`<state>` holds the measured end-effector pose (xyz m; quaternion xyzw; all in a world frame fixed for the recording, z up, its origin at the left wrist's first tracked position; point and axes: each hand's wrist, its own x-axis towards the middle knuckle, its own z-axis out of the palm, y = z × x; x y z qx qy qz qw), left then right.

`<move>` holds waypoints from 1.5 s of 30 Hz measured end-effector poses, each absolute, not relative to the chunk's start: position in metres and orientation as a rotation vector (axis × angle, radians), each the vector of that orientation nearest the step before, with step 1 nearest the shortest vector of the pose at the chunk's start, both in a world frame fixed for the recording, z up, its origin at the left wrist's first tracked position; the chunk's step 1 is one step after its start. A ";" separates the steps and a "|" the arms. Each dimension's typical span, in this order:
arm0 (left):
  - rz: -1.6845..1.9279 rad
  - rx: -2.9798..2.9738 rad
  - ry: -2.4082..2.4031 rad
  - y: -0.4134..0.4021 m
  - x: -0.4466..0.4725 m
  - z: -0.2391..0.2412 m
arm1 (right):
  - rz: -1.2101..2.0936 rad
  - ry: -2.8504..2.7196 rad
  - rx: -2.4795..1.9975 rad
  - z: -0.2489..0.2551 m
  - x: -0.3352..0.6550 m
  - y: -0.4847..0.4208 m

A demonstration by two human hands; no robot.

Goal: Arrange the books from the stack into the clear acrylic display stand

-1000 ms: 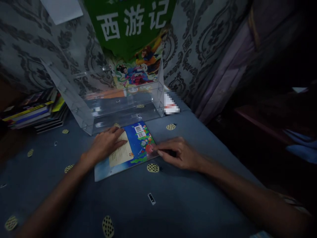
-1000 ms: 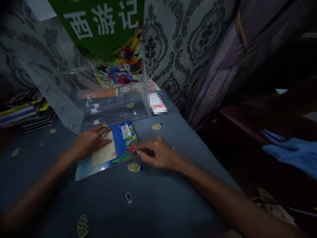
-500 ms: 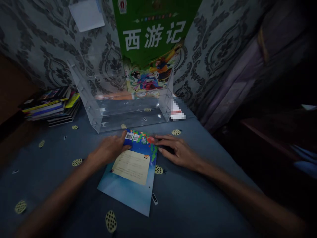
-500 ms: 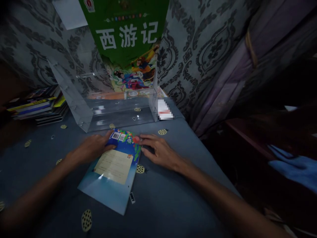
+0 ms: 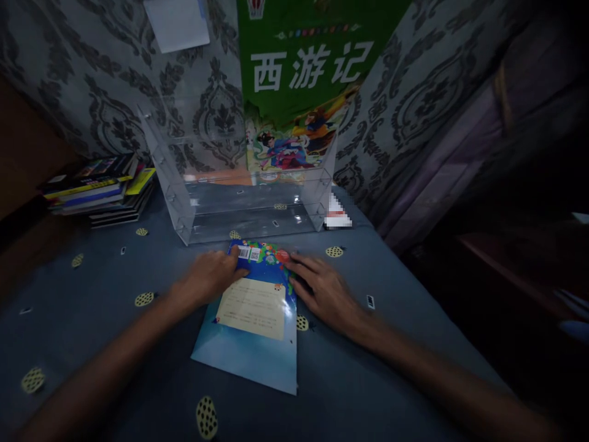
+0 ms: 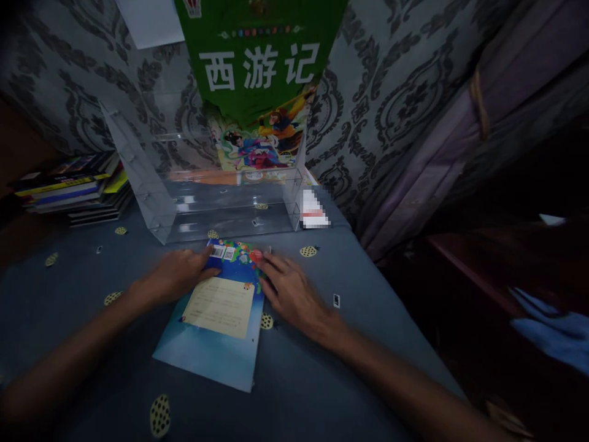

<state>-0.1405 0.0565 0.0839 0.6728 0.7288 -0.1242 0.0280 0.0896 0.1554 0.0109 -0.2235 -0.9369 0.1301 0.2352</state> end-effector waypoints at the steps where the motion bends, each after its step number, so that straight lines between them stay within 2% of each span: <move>1: -0.379 2.067 2.249 0.057 -0.140 0.084 | 0.384 -2.566 -0.600 0.011 0.089 0.155; 9: -0.342 1.996 2.346 0.062 -0.147 0.073 | 0.576 -2.533 -0.531 0.007 0.070 0.184; 20: -0.469 1.969 2.432 0.064 -0.141 0.075 | 0.583 -2.535 -0.440 0.004 0.059 0.205; 23: -0.501 2.138 2.391 0.058 -0.124 0.078 | 0.565 -2.548 -0.472 0.003 0.057 0.204; 31: -0.075 2.769 1.569 0.015 -0.056 0.071 | 0.515 -2.600 -0.494 0.001 0.057 0.208; 39: 0.189 3.015 1.606 -0.001 -0.051 0.053 | 0.494 -2.632 -0.575 0.001 0.058 0.206; 45: 0.201 3.144 1.585 -0.001 -0.052 0.052 | 0.504 -2.647 -0.580 0.002 0.058 0.207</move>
